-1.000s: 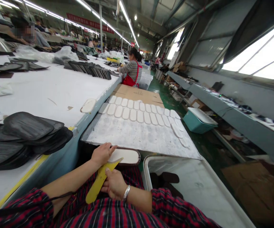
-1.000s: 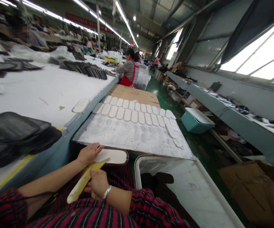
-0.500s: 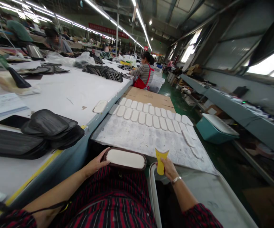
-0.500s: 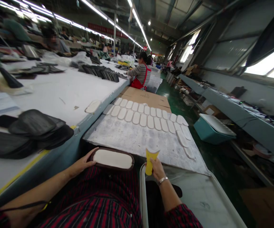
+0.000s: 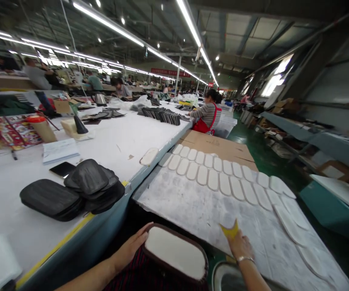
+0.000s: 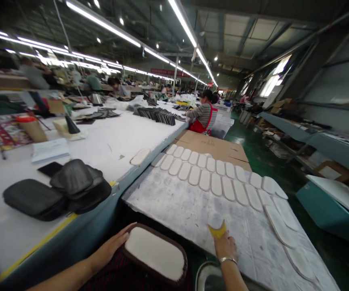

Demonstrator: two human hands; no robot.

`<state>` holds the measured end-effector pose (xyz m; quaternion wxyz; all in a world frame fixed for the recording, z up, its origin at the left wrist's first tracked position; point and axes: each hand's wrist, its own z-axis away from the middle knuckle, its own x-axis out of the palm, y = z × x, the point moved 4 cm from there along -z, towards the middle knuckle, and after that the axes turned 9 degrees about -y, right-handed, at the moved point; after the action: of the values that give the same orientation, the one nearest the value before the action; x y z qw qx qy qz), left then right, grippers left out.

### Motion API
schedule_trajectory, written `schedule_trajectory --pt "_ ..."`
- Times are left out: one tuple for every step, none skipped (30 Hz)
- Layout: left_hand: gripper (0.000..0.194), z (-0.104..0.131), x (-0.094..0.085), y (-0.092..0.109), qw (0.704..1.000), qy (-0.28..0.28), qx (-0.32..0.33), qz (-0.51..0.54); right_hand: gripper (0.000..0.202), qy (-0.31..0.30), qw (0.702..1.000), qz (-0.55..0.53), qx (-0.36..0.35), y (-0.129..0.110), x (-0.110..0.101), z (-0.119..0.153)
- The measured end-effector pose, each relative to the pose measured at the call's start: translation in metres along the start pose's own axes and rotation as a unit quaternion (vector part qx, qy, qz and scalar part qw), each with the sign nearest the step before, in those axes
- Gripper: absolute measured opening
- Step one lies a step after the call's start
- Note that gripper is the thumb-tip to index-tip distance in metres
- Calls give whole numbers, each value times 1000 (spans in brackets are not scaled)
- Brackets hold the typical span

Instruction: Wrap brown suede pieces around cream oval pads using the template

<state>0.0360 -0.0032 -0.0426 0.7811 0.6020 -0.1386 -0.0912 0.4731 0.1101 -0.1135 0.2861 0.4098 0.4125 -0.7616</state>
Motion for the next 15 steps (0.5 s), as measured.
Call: schedule_trajectory --pt "55 -1 -1 2 1000 14 8 -27 47 0 1000 8 4 -1 -2 -1" --pt "54 -3 -2 5 999 24 13 -47 46 4 1000 7 1 -3 -5 0" --pt "53 -3 -2 8 998 27 14 -53 46 10 1000 0 -10 -7 -8 2" --pt "53 -4 -2 9 999 23 9 -41 47 18 999 -18 -30 -13 -11 4" --pt "54 -4 -1 9 1000 11 -3 -11 49 21 998 -33 -52 -19 -12 8" --pt "54 -4 0 7 999 -4 -15 30 50 18 996 -42 -73 -25 -12 14" --pt "55 -3 2 3 997 -17 -29 76 48 7 994 -54 -96 -32 -10 21" --pt "57 -1 4 -1 992 -24 -40 121 46 -13 991 -69 -118 -37 -6 31" --pt "59 1 5 -6 986 -25 -46 160 45 -36 986 -88 -139 -41 -1 44" --pt "61 3 7 -10 981 -23 -45 189 46 -66 978 -120 -159 -45 4 59" --pt "63 5 8 -14 977 -18 -41 208 50 -99 966 -163 -173 -47 10 78" --pt "64 7 8 -18 976 -12 -34 217 54 -124 954 -199 -185 -49 15 97" --pt "66 9 8 -20 976 -5 -26 214 56 -164 924 -288 -194 -51 20 117" --pt "67 10 8 -20 980 2 -19 198 58 -189 899 -344 -197 -53 24 136" --pt "67 11 7 -20 986 8 -14 168 56 -194 892 -355 -204 -56 26 153"
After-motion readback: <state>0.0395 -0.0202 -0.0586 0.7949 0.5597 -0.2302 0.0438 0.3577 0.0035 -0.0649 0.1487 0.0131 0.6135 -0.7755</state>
